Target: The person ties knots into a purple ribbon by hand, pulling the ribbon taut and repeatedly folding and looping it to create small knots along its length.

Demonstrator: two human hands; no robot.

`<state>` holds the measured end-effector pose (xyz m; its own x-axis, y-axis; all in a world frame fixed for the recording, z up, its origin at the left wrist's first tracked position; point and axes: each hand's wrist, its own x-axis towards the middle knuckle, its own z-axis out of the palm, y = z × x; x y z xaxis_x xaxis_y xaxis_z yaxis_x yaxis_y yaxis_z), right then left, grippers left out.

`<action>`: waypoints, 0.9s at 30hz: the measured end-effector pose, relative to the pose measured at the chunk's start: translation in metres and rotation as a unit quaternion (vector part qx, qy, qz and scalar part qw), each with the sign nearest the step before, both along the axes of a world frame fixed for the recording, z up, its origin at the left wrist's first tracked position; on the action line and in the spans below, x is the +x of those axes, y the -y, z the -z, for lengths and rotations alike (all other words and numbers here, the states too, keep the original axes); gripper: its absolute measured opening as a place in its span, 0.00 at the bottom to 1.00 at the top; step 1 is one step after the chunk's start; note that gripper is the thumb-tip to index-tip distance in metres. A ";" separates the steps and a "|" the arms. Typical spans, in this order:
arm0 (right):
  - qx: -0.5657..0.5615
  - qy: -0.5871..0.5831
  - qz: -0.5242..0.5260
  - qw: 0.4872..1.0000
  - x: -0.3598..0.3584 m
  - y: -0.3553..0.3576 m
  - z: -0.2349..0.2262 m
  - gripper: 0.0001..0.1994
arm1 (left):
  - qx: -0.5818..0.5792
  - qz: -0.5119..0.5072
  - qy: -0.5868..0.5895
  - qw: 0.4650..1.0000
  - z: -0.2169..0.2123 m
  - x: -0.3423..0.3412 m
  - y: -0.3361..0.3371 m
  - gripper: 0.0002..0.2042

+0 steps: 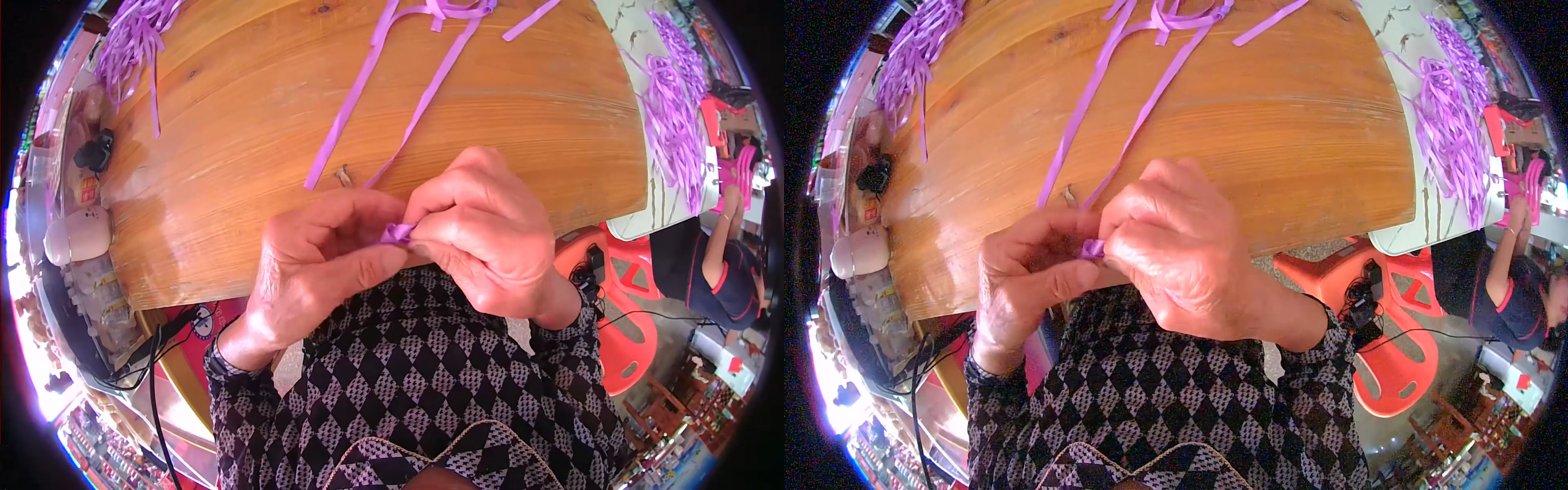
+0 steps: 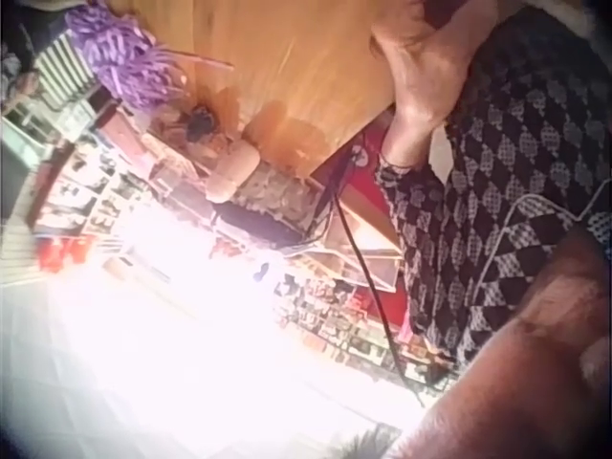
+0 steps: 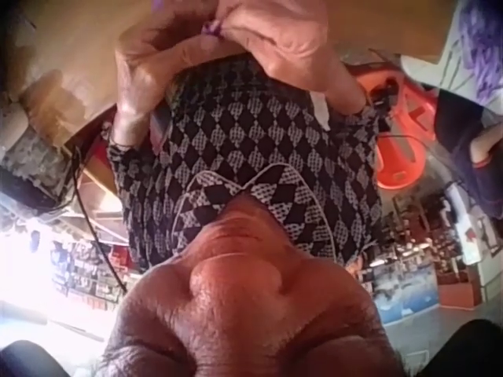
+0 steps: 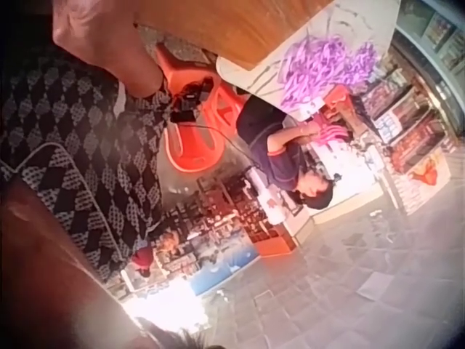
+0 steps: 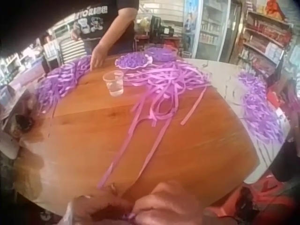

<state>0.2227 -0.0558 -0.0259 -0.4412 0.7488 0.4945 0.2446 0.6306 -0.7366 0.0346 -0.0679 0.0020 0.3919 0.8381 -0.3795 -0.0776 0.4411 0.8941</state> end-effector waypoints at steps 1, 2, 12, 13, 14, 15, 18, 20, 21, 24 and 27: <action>0.038 0.043 0.016 0.998 0.002 0.000 0.000 0.08 | -0.001 0.001 0.002 1.000 0.002 0.000 0.000 0.16; 0.037 0.045 0.016 0.998 0.002 0.000 0.001 0.08 | 0.015 0.002 -0.028 0.999 0.005 -0.001 0.000 0.13; 0.101 0.047 0.093 0.989 -0.005 0.004 0.004 0.11 | -0.002 -0.019 -0.061 0.998 0.004 0.000 0.002 0.08; 0.106 0.032 0.101 0.989 -0.005 0.003 0.006 0.11 | -0.002 -0.019 -0.062 0.998 0.006 0.000 0.002 0.08; 0.107 0.031 0.101 0.989 -0.004 0.003 0.007 0.11 | 0.031 -0.023 -0.068 0.997 0.009 0.001 0.002 0.08; 0.105 0.031 0.099 0.989 -0.004 0.003 0.007 0.11 | 0.062 -0.026 -0.073 0.995 0.011 0.000 0.002 0.09; 0.103 0.028 0.099 0.989 -0.004 0.003 0.010 0.11 | 0.045 -0.027 -0.075 0.996 0.013 0.003 0.001 0.10; 0.103 0.026 0.102 0.989 -0.003 0.003 0.012 0.11 | 0.051 -0.023 -0.084 0.995 0.014 0.004 0.000 0.09; 0.109 0.033 0.104 0.988 -0.002 0.003 0.011 0.11 | 0.058 -0.018 -0.092 0.994 0.014 0.005 -0.001 0.09; 0.116 0.032 0.104 0.987 0.000 0.002 0.013 0.12 | 0.023 -0.085 -0.039 0.995 0.009 0.013 0.002 0.08; 0.115 0.026 0.101 0.988 0.000 0.002 0.013 0.13 | -0.024 -0.041 -0.060 0.997 0.008 0.003 -0.001 0.08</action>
